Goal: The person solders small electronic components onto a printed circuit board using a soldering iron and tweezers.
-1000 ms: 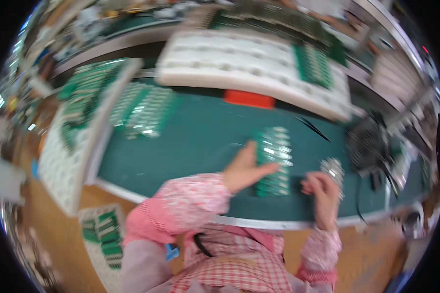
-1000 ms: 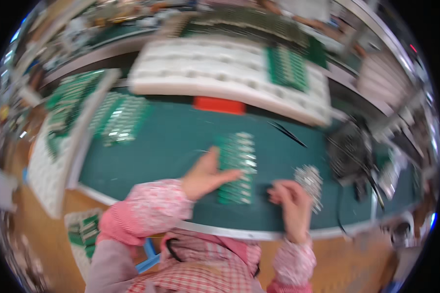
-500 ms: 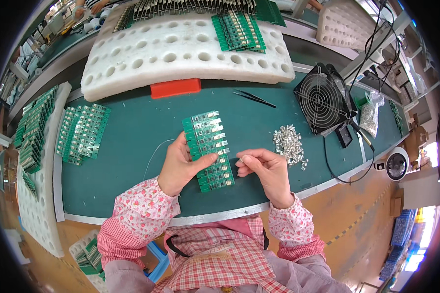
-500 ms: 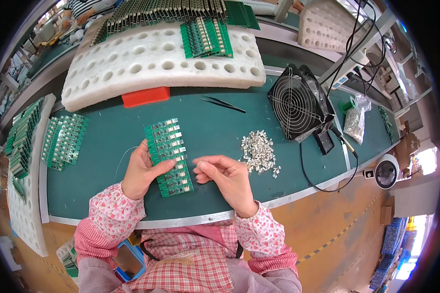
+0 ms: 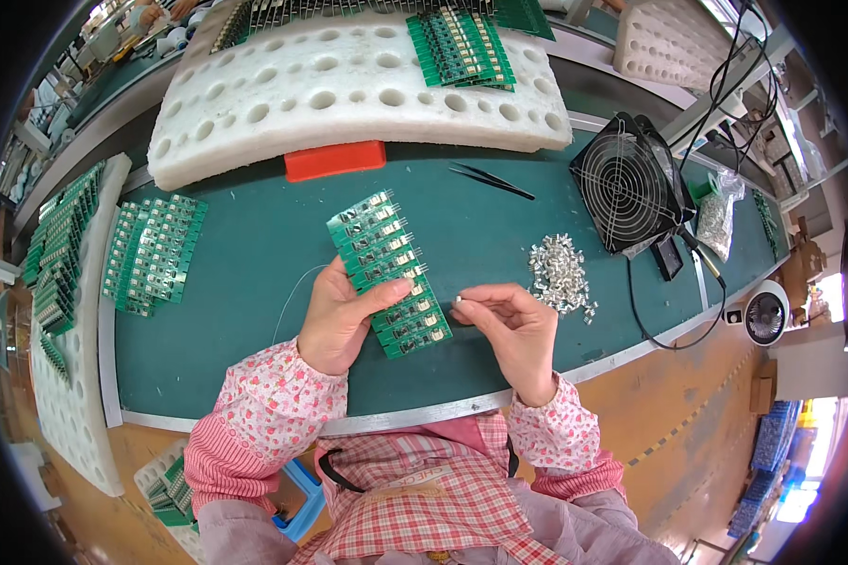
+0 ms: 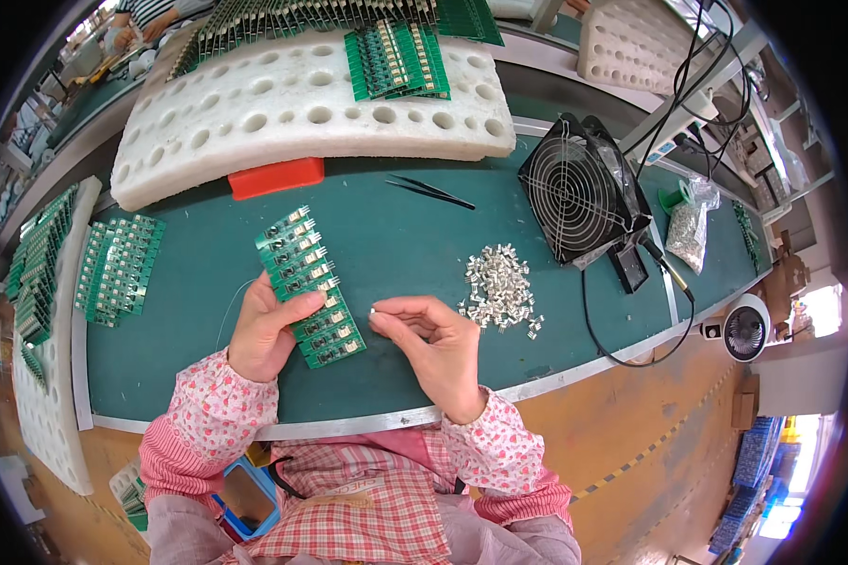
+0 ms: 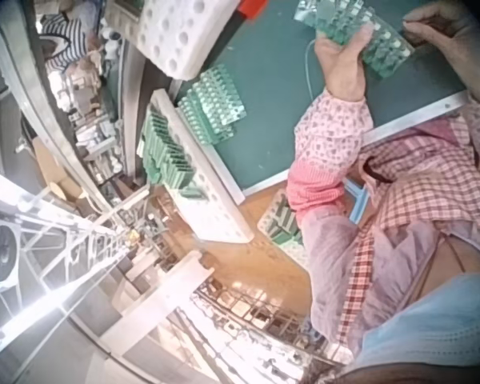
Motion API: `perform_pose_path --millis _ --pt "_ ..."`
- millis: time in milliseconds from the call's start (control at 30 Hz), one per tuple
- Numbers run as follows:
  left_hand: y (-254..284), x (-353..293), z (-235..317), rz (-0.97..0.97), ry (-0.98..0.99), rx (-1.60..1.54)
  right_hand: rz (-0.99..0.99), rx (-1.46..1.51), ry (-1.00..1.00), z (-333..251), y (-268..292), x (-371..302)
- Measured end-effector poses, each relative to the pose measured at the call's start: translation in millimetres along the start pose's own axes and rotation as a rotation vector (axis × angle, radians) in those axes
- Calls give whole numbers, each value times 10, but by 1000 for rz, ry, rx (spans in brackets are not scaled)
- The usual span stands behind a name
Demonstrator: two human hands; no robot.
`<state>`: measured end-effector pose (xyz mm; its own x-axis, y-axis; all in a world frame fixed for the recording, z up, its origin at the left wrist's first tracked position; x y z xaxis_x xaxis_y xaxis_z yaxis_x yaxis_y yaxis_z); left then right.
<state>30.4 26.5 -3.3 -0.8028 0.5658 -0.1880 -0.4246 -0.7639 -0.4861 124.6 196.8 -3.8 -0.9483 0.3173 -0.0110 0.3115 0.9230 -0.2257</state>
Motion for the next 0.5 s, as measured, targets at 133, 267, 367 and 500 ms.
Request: perform_pose_path --millis 133,267,367,500 --pt "-30 -19 29 34 -24 -11 -13 32 70 1 57 20" --pt "-16 -27 0 30 -77 144 -90 49 15 -15 21 27" --pt "-36 -37 -16 -31 -104 277 -127 60 -5 0 -5 27" --pt "-68 -57 -17 -83 -99 310 -132 83 -18 -16 -8 41"
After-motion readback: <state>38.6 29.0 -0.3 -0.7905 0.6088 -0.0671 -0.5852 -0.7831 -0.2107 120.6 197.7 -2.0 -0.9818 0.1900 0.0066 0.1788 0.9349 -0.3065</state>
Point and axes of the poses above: each hand's wrist, its own x-axis towards the middle knuckle, its own y-axis out of the back of the hand, z = x × y, the point moved 1 cm from there along x, towards the middle knuckle, and after that the axes turned 7 degrees about x, right-handed, at the moved point
